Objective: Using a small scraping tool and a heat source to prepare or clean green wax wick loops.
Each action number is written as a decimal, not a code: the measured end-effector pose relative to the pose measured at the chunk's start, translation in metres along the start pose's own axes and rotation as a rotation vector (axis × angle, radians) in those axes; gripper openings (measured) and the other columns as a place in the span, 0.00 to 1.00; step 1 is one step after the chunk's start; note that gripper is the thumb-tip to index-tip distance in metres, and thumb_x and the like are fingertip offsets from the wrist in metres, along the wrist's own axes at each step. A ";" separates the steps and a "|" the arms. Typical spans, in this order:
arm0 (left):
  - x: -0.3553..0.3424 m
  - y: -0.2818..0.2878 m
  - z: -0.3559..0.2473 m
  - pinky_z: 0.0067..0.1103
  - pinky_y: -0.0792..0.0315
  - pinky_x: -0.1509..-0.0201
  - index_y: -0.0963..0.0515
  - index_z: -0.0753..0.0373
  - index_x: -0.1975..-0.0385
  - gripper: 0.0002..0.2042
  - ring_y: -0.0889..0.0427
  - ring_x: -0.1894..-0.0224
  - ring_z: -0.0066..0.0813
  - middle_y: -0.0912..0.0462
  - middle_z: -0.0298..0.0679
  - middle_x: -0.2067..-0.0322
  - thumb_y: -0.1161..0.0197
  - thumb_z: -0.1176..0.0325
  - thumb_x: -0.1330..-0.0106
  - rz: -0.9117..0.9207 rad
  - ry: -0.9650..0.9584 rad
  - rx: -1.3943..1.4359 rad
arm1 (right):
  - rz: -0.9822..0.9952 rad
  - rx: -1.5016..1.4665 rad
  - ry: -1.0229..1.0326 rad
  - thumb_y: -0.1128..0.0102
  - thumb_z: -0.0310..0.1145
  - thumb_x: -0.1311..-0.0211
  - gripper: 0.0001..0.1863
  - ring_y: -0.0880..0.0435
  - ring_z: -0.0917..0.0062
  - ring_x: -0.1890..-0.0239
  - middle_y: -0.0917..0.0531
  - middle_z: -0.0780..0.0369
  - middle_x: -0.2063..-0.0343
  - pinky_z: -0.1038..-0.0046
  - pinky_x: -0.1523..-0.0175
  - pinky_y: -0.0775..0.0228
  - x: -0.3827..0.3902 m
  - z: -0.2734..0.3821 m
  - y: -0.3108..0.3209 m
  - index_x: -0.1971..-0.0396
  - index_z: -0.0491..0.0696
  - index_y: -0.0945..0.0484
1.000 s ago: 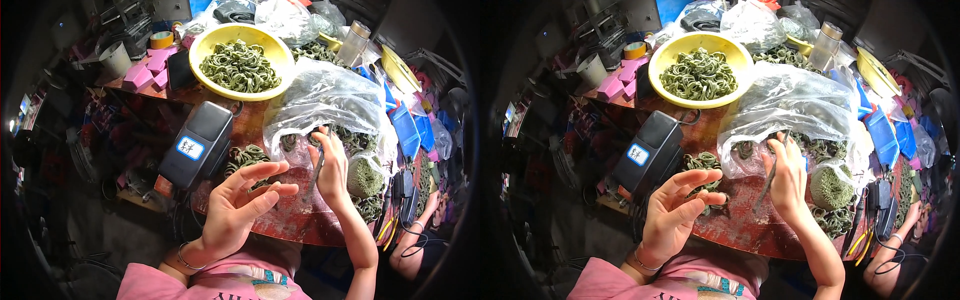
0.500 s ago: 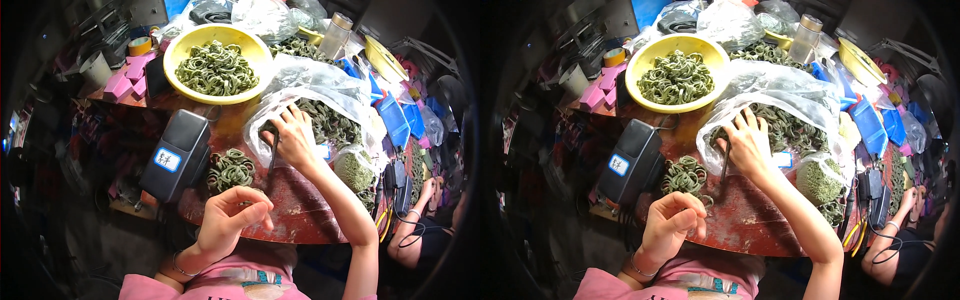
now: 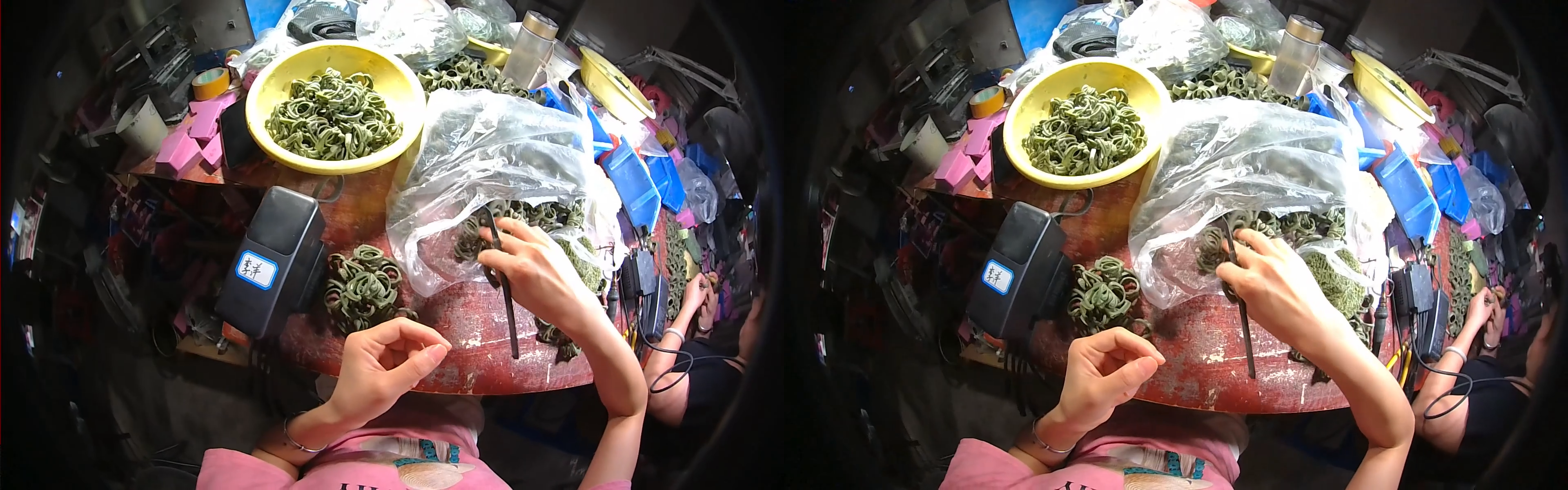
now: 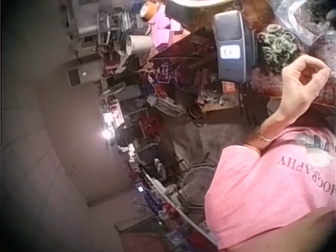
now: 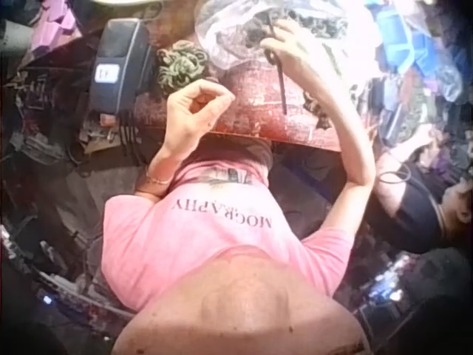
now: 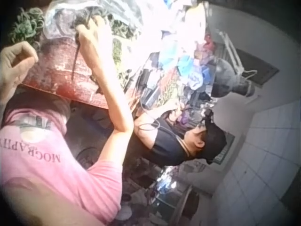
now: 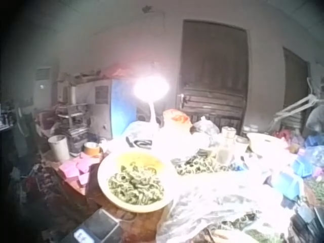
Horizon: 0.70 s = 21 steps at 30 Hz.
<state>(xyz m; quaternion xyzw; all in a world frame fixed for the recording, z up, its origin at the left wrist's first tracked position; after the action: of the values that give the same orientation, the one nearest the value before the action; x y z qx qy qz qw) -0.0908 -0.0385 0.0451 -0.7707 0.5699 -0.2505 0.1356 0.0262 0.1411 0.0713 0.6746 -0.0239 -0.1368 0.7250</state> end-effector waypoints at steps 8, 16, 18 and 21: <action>0.001 -0.007 0.002 0.09 0.41 0.79 0.25 0.69 0.70 0.04 0.34 0.80 0.10 0.26 0.31 0.80 0.41 0.75 0.44 0.010 -0.019 -0.059 | -0.107 -0.143 0.098 0.49 0.24 0.56 0.12 0.29 0.63 0.54 0.24 0.55 0.63 0.67 0.51 0.36 -0.028 0.008 -0.008 0.67 0.43 0.26; 0.010 -0.008 0.001 0.09 0.39 0.78 0.24 0.68 0.70 0.04 0.32 0.80 0.11 0.25 0.33 0.78 0.41 0.75 0.43 0.011 -0.029 -0.060 | -0.268 -0.067 0.199 0.48 0.23 0.59 0.16 0.29 0.63 0.54 0.24 0.57 0.64 0.65 0.54 0.36 -0.062 0.002 -0.040 0.64 0.46 0.26; 0.011 -0.008 0.003 0.09 0.39 0.78 0.24 0.68 0.70 0.04 0.32 0.80 0.11 0.25 0.33 0.79 0.41 0.75 0.43 0.016 -0.025 -0.061 | -0.278 -0.099 0.204 0.47 0.23 0.59 0.17 0.29 0.63 0.53 0.24 0.57 0.63 0.65 0.53 0.36 -0.068 0.003 -0.047 0.64 0.46 0.26; 0.011 -0.011 0.007 0.08 0.36 0.73 0.24 0.66 0.65 0.06 0.30 0.76 0.08 0.24 0.29 0.76 0.41 0.73 0.41 0.095 -0.015 -0.114 | -0.239 -0.160 0.197 0.47 0.24 0.59 0.14 0.28 0.66 0.60 0.25 0.58 0.67 0.67 0.57 0.35 -0.074 0.002 -0.057 0.67 0.47 0.26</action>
<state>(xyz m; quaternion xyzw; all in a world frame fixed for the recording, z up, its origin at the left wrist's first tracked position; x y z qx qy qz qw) -0.0759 -0.0465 0.0475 -0.7512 0.6181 -0.2052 0.1073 -0.0550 0.1528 0.0264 0.6229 0.1383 -0.1568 0.7539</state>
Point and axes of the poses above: each hand's wrist, its own x-axis away from the middle knuckle, its own y-axis out of the back of the hand, z = x × y, the point moved 2 cm from there along -x, towards the middle knuckle
